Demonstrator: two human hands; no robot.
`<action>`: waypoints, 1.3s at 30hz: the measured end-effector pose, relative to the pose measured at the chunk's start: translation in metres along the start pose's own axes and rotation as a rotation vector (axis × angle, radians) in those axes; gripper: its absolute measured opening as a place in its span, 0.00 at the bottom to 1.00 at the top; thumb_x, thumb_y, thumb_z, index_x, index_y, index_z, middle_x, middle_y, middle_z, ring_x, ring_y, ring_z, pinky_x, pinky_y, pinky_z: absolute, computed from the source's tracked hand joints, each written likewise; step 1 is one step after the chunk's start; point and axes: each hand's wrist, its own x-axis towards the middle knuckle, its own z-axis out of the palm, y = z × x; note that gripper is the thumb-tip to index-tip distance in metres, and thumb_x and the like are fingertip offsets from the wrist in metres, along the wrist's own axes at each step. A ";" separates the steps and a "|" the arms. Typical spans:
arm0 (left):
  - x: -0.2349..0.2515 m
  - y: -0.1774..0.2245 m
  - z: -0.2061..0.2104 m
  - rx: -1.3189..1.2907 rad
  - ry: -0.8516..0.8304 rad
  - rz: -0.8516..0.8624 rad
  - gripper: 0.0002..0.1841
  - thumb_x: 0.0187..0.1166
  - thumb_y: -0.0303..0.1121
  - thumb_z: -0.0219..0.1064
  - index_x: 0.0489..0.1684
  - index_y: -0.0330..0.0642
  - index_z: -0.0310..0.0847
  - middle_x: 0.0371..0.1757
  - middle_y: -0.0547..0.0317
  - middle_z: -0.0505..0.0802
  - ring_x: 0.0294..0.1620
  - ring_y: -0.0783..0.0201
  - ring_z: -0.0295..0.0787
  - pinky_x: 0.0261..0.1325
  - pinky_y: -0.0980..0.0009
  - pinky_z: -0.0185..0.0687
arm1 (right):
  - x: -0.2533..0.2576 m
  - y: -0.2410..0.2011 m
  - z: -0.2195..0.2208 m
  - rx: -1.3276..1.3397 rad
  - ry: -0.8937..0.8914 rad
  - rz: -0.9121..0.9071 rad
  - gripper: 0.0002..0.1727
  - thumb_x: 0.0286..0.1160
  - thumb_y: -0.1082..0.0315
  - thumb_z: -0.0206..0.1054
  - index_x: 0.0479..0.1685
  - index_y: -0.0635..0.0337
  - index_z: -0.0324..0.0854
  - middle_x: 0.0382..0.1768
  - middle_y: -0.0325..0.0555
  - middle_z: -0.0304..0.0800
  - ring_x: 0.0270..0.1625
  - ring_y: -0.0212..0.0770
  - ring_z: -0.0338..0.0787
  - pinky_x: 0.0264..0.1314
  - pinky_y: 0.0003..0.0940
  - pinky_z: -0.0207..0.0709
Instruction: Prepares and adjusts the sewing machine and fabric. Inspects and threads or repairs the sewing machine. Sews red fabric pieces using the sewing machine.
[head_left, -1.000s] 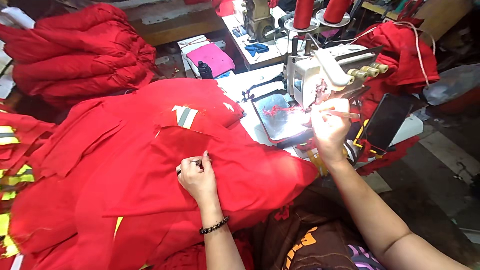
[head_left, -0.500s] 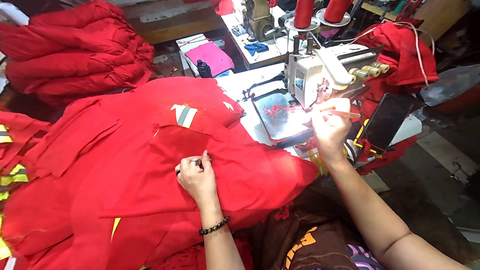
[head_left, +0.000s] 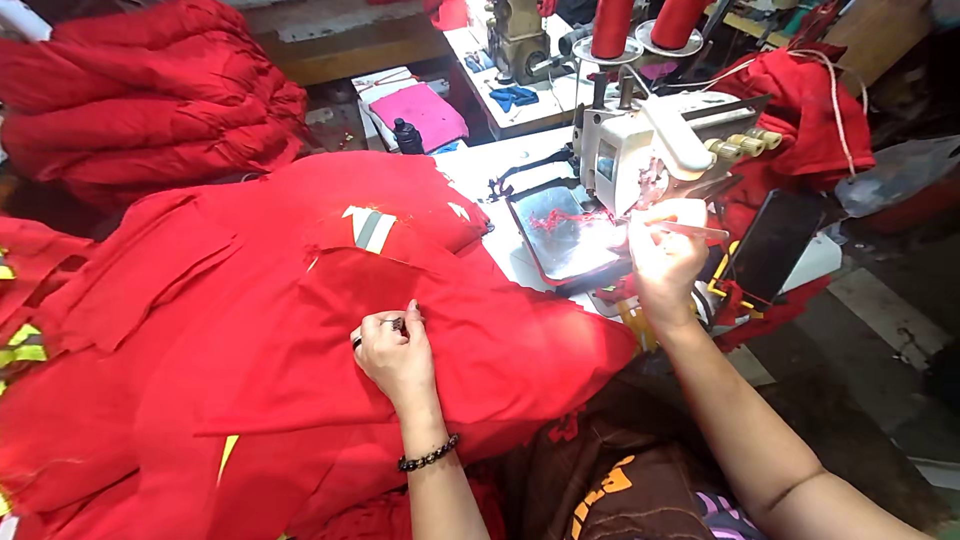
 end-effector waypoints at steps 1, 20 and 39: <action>0.000 0.000 0.000 -0.001 -0.001 -0.001 0.15 0.81 0.38 0.68 0.30 0.35 0.91 0.40 0.46 0.92 0.52 0.46 0.86 0.65 0.46 0.69 | 0.000 0.000 0.000 -0.007 0.003 0.002 0.10 0.74 0.78 0.70 0.49 0.59 0.78 0.39 0.40 0.87 0.36 0.30 0.90 0.37 0.28 0.87; -0.001 0.001 -0.001 -0.002 -0.010 -0.006 0.16 0.82 0.39 0.68 0.31 0.35 0.91 0.40 0.45 0.92 0.52 0.45 0.86 0.64 0.44 0.70 | 0.002 -0.002 0.002 -0.031 0.007 0.024 0.06 0.75 0.76 0.70 0.46 0.61 0.80 0.38 0.41 0.87 0.34 0.30 0.89 0.36 0.28 0.87; 0.006 0.095 0.016 -0.398 -0.166 0.442 0.08 0.79 0.30 0.69 0.47 0.37 0.92 0.56 0.46 0.93 0.66 0.47 0.85 0.71 0.48 0.77 | -0.001 0.001 0.000 0.092 0.085 0.029 0.16 0.67 0.82 0.72 0.50 0.60 0.75 0.42 0.38 0.86 0.41 0.29 0.89 0.43 0.26 0.88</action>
